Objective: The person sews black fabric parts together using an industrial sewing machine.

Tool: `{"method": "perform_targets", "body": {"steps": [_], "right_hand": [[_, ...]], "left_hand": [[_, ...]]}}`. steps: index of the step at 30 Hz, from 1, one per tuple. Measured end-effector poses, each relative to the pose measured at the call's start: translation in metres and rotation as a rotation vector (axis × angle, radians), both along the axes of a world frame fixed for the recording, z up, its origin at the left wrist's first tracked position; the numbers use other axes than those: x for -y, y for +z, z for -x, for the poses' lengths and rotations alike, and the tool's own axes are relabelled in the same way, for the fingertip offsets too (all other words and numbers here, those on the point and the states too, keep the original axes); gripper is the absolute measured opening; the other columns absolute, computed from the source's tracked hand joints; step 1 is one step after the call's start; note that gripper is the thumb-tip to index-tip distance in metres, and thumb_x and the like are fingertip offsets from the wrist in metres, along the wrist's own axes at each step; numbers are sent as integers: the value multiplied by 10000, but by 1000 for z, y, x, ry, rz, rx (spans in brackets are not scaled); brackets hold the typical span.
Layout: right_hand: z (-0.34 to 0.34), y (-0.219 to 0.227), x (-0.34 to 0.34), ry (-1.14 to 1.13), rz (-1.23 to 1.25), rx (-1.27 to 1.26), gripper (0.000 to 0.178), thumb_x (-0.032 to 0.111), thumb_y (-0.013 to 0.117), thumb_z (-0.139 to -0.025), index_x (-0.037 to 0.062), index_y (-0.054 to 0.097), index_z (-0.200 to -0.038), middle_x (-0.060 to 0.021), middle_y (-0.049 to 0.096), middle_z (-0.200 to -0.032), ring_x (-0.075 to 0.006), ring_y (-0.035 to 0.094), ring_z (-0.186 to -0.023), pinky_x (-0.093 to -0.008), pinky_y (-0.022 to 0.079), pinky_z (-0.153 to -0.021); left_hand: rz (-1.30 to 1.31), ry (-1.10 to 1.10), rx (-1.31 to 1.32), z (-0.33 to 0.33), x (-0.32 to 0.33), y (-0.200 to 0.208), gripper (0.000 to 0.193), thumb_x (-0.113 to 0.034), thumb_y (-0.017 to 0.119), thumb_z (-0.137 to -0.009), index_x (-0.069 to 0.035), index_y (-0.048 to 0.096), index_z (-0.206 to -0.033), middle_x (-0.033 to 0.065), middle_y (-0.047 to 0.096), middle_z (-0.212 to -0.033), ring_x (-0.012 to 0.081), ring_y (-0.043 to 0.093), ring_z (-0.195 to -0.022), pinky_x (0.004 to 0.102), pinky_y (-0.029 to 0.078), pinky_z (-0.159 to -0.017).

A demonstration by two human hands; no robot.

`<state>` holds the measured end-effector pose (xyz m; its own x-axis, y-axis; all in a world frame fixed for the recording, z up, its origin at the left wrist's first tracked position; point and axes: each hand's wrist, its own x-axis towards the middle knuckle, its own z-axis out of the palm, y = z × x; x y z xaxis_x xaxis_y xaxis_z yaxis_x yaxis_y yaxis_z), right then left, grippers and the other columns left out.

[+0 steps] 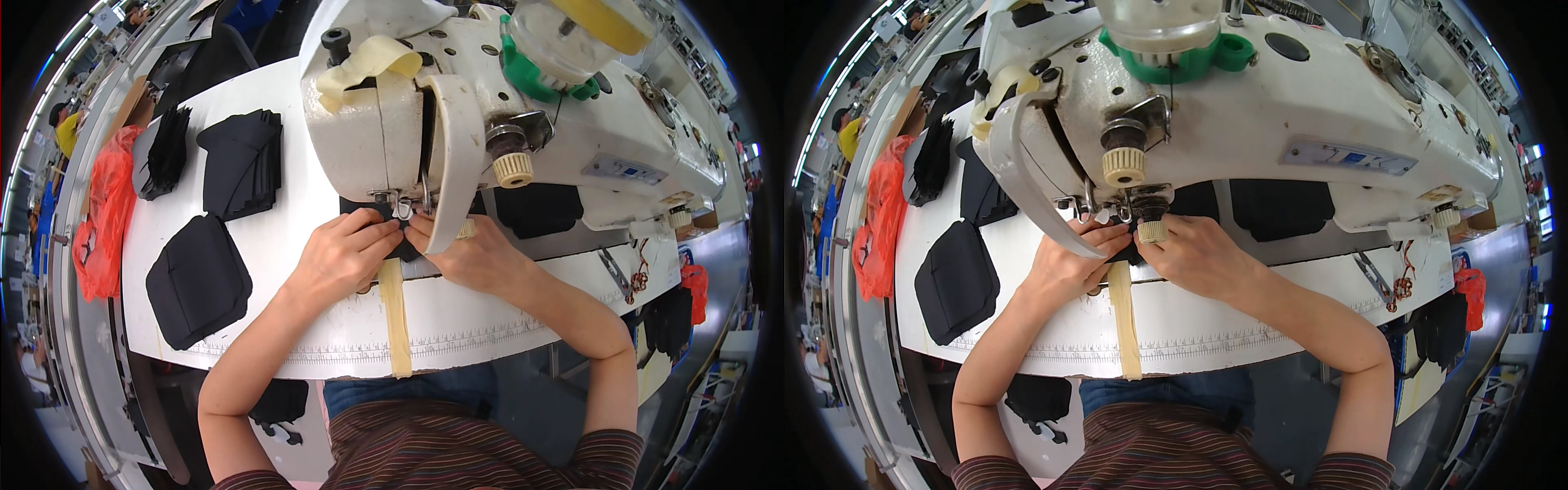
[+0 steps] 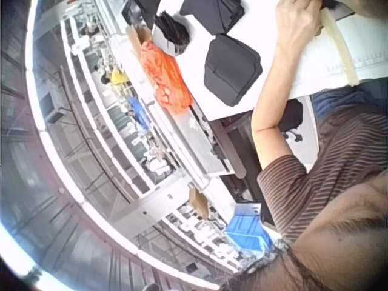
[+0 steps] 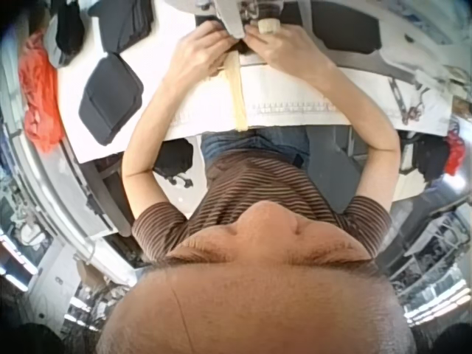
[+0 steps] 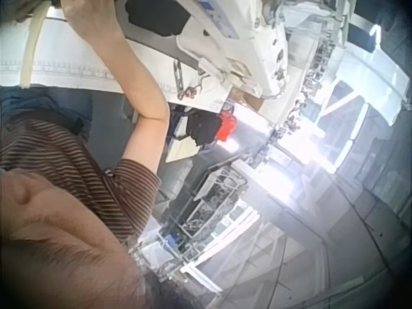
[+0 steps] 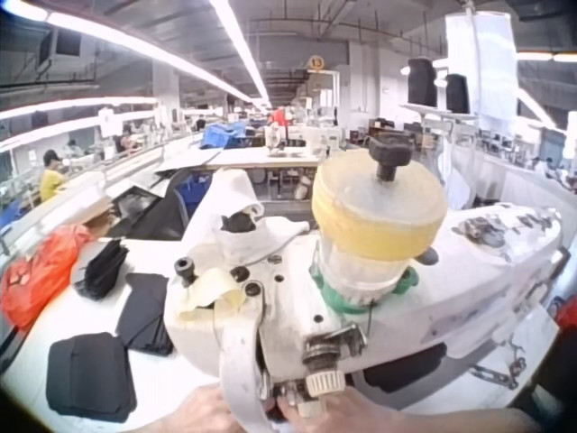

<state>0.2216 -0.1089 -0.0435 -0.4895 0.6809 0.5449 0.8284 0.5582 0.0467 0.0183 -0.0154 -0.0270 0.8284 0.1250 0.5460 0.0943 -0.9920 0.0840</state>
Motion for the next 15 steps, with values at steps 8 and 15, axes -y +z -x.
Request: {"method": "perform_targets", "body": {"steps": [8,15], "right_hand": [[-2,20,15,42,222,-26,187,80,682,-752,60,731,-932,-41,700,-998,-177,696,-871,-291,580,-640],[-5,22,14,49,246,-13,190,83,685,-759,83,738,-942,-21,701,-978,-157,695,-829,-283,576,-609]], "left_hand": [[70,-74,-14,10,3,-3,239,-46,747,-668,-18,717,-903,65,706,-931,229,674,-865,333,567,-707],[31,-114,8,7,2,-1,242,-32,753,-655,-21,722,-894,62,700,-898,224,684,-848,328,571,-692]]}}
